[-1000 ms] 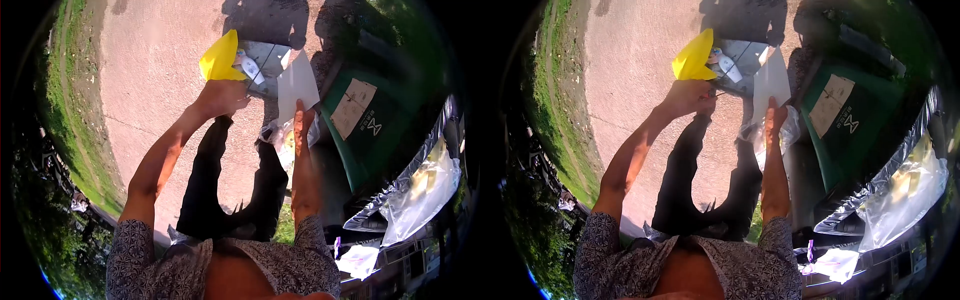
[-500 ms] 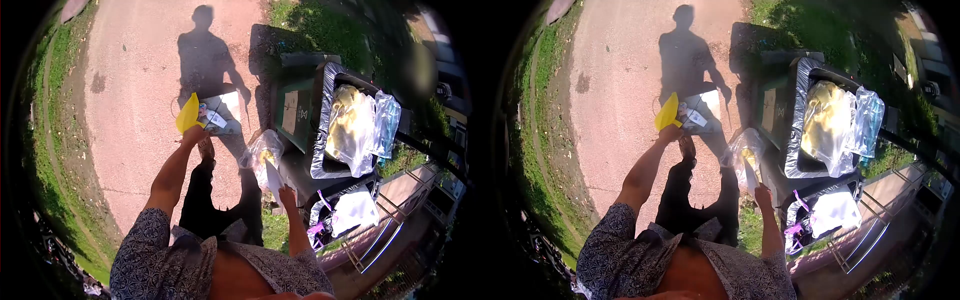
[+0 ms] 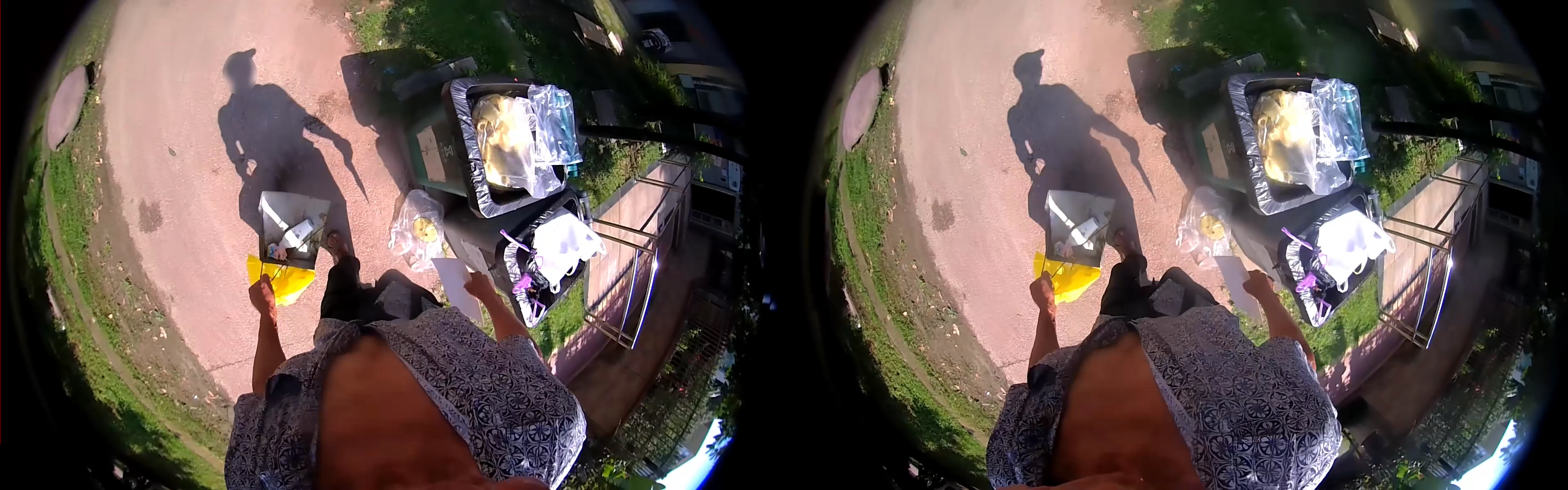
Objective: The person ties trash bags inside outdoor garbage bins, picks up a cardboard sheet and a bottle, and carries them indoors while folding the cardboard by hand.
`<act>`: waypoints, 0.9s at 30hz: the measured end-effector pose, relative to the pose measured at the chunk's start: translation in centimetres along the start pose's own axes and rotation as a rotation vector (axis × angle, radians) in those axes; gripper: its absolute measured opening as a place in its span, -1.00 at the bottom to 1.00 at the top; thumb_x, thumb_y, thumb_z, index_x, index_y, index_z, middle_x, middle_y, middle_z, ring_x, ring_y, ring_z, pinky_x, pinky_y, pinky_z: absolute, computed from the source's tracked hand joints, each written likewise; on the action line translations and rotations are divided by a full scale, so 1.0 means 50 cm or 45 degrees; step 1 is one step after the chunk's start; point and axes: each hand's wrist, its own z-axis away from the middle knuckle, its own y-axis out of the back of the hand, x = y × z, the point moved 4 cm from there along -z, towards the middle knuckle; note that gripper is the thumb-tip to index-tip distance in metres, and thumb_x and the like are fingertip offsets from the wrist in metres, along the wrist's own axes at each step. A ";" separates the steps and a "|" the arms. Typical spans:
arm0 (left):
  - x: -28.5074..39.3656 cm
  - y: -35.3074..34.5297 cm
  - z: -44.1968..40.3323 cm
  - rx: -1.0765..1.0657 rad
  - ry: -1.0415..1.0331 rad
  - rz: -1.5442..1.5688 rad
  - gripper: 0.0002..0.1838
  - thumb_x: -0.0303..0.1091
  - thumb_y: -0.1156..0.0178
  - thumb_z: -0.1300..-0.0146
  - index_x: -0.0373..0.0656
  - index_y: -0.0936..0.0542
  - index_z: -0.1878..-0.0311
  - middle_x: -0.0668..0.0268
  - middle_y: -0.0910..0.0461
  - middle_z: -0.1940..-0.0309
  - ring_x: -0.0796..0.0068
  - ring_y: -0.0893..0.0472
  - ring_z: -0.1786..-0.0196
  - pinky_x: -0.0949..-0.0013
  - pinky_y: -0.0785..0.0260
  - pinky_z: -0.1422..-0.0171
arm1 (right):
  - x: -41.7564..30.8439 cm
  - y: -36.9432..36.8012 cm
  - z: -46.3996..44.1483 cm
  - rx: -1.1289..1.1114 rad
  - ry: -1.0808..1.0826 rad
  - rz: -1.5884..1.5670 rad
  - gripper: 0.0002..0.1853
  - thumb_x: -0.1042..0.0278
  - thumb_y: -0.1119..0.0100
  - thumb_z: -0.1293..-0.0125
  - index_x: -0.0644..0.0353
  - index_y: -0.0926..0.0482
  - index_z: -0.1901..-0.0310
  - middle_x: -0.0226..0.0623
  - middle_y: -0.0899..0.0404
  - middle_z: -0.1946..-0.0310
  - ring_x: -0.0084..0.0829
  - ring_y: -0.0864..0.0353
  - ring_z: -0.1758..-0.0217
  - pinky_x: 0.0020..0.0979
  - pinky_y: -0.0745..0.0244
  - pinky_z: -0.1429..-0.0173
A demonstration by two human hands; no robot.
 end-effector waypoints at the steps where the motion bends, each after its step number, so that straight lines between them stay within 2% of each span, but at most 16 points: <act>1: 0.008 0.025 0.026 0.100 0.096 0.050 -0.52 -0.02 -0.12 -0.31 -0.31 -0.71 0.41 0.00 -0.64 0.60 0.11 -0.61 0.51 0.06 -0.40 0.30 | -0.015 0.007 -0.018 0.059 0.073 -0.058 -0.60 0.23 -0.13 -0.16 0.15 -0.69 -0.02 0.22 -0.68 0.03 0.24 -0.66 -0.13 0.13 -0.56 -0.27; 4: -0.047 0.071 0.035 0.330 -0.057 -0.155 -0.56 -0.06 -0.13 -0.29 -0.28 -0.69 0.47 0.06 -0.65 0.59 0.13 -0.66 0.47 0.07 -0.48 0.30 | -0.064 0.037 -0.063 0.161 0.043 -0.137 -0.59 0.25 -0.12 -0.15 0.17 -0.68 -0.03 0.29 -0.67 0.05 0.25 -0.66 -0.11 0.14 -0.57 -0.25; 7: -0.124 0.122 0.008 0.480 0.240 -0.109 -0.56 -0.01 -0.15 -0.23 -0.16 -0.64 0.59 0.17 -0.63 0.65 0.21 -0.68 0.50 0.10 -0.50 0.36 | -0.093 0.023 -0.127 0.214 0.041 -0.174 -0.54 0.24 -0.13 -0.13 0.21 -0.65 -0.07 0.32 -0.67 0.07 0.26 -0.68 -0.08 0.13 -0.59 -0.23; 8: -0.134 0.140 0.015 0.506 0.725 0.345 -0.57 0.07 -0.18 -0.17 -0.06 -0.61 0.62 0.25 -0.64 0.64 0.26 -0.67 0.55 0.12 -0.49 0.43 | -0.122 0.034 -0.129 0.187 0.005 -0.170 -0.54 0.22 -0.14 -0.13 0.22 -0.66 -0.06 0.30 -0.67 0.07 0.26 -0.68 -0.08 0.12 -0.60 -0.22; 11: -0.134 0.234 -0.008 0.618 0.893 0.487 -0.54 0.05 -0.19 -0.15 -0.23 -0.64 0.51 0.14 -0.69 0.53 0.23 -0.69 0.45 0.15 -0.52 0.32 | -0.207 0.051 -0.150 0.057 -0.001 -0.140 -0.53 0.18 -0.18 -0.13 0.23 -0.67 -0.05 0.26 -0.68 0.05 0.23 -0.68 -0.11 0.09 -0.61 -0.22; 14: -0.142 0.320 -0.059 0.771 0.293 -0.416 -0.54 -0.02 -0.18 -0.16 -0.31 -0.63 0.51 0.10 -0.65 0.58 0.18 -0.68 0.42 0.14 -0.52 0.24 | -0.330 0.095 -0.165 -0.075 0.173 -0.057 -0.51 0.07 -0.28 -0.10 0.20 -0.70 -0.01 0.18 -0.70 0.02 0.15 -0.68 -0.14 0.02 -0.62 -0.21; 15: -0.120 0.343 -0.053 0.760 0.348 -0.255 -0.57 -0.08 -0.15 -0.22 -0.29 -0.60 0.55 0.11 -0.59 0.64 0.18 -0.64 0.47 0.11 -0.50 0.25 | -0.327 0.051 -0.225 -0.151 0.312 -0.026 -0.49 0.00 -0.34 -0.07 0.20 -0.71 0.03 0.12 -0.72 0.07 0.11 -0.71 -0.08 0.00 -0.63 -0.17; 16: -0.095 0.368 -0.064 0.756 0.558 0.175 -0.61 -0.11 -0.16 -0.26 -0.25 -0.59 0.51 0.18 -0.55 0.63 0.24 -0.59 0.51 0.14 -0.46 0.32 | -0.352 0.051 -0.253 -0.170 0.423 0.142 -0.62 0.04 -0.25 -0.17 0.16 -0.75 0.13 0.00 -0.75 0.14 0.04 -0.74 0.01 -0.01 -0.63 -0.10; 17: -0.065 0.389 -0.072 0.818 0.778 0.588 -0.65 -0.13 -0.16 -0.30 -0.21 -0.58 0.48 0.24 -0.51 0.63 0.30 -0.54 0.55 0.17 -0.43 0.40 | -0.396 0.089 -0.269 -0.343 0.498 0.155 -0.63 0.05 -0.32 -0.14 0.17 -0.76 0.17 0.05 -0.75 0.19 0.01 -0.76 0.06 -0.09 -0.66 -0.06; 18: -0.049 0.393 -0.093 0.820 0.905 0.890 -0.73 -0.18 -0.18 -0.32 -0.18 -0.60 0.37 0.30 -0.49 0.59 0.39 -0.52 0.55 0.23 -0.42 0.45 | -0.432 0.086 -0.317 -0.245 0.615 0.396 -0.62 0.09 -0.42 -0.07 0.22 -0.76 0.19 0.05 -0.75 0.23 -0.03 -0.79 0.12 -0.13 -0.68 -0.02; 20: 0.014 0.413 -0.141 0.900 0.850 0.993 -0.68 -0.16 -0.17 -0.32 -0.16 -0.52 0.49 0.35 -0.40 0.65 0.43 -0.44 0.60 0.26 -0.34 0.50 | -0.490 0.144 -0.398 -0.450 0.245 0.062 -0.57 0.15 -0.46 -0.05 0.29 -0.75 0.11 0.07 -0.76 0.19 -0.08 -0.80 0.10 -0.15 -0.71 0.02; 22: 0.104 0.447 -0.190 0.995 0.855 1.055 -0.63 -0.14 -0.16 -0.32 -0.12 -0.46 0.57 0.39 -0.34 0.71 0.46 -0.37 0.65 0.30 -0.24 0.53 | -0.623 0.282 -0.442 -0.525 0.199 0.042 -0.54 0.17 -0.45 -0.13 0.45 -0.72 0.11 0.16 -0.75 0.12 -0.01 -0.79 0.04 -0.01 -0.66 0.07; 23: 0.154 0.463 -0.215 1.054 0.886 1.084 -0.62 -0.13 -0.16 -0.33 -0.09 -0.44 0.58 0.41 -0.33 0.73 0.48 -0.34 0.68 0.31 -0.18 0.55 | -0.660 0.315 -0.521 -0.361 0.328 0.144 -0.52 0.20 -0.51 -0.07 0.44 -0.72 0.07 0.12 -0.76 0.11 -0.03 -0.80 0.09 -0.01 -0.70 0.15; 24: 0.190 0.478 -0.243 1.019 0.944 1.144 -0.62 -0.14 -0.13 -0.37 -0.13 -0.49 0.55 0.41 -0.33 0.71 0.48 -0.34 0.66 0.31 -0.18 0.54 | -0.722 0.382 -0.560 -0.384 0.126 -0.102 -0.52 0.25 -0.55 0.01 0.41 -0.74 0.08 0.06 -0.78 0.17 -0.09 -0.80 0.11 -0.03 -0.72 0.11; 26: 0.232 0.509 -0.309 1.070 0.694 1.105 -0.51 -0.02 -0.16 -0.29 -0.18 -0.43 0.64 0.33 -0.33 0.76 0.36 -0.35 0.67 0.21 -0.23 0.54 | -0.846 0.481 -0.724 -0.228 0.386 0.230 -0.58 0.18 -0.47 -0.05 0.35 -0.76 0.14 0.07 -0.78 0.21 -0.05 -0.80 0.12 -0.04 -0.70 0.02; 27: 0.261 0.525 -0.337 1.138 0.579 0.996 -0.49 -0.02 -0.16 -0.30 -0.19 -0.42 0.66 0.33 -0.32 0.77 0.38 -0.33 0.69 0.22 -0.19 0.54 | -0.912 0.529 -0.813 0.049 0.570 0.365 -0.62 0.10 -0.37 -0.13 0.29 -0.77 0.21 0.10 -0.76 0.21 0.04 -0.79 0.11 -0.03 -0.68 -0.05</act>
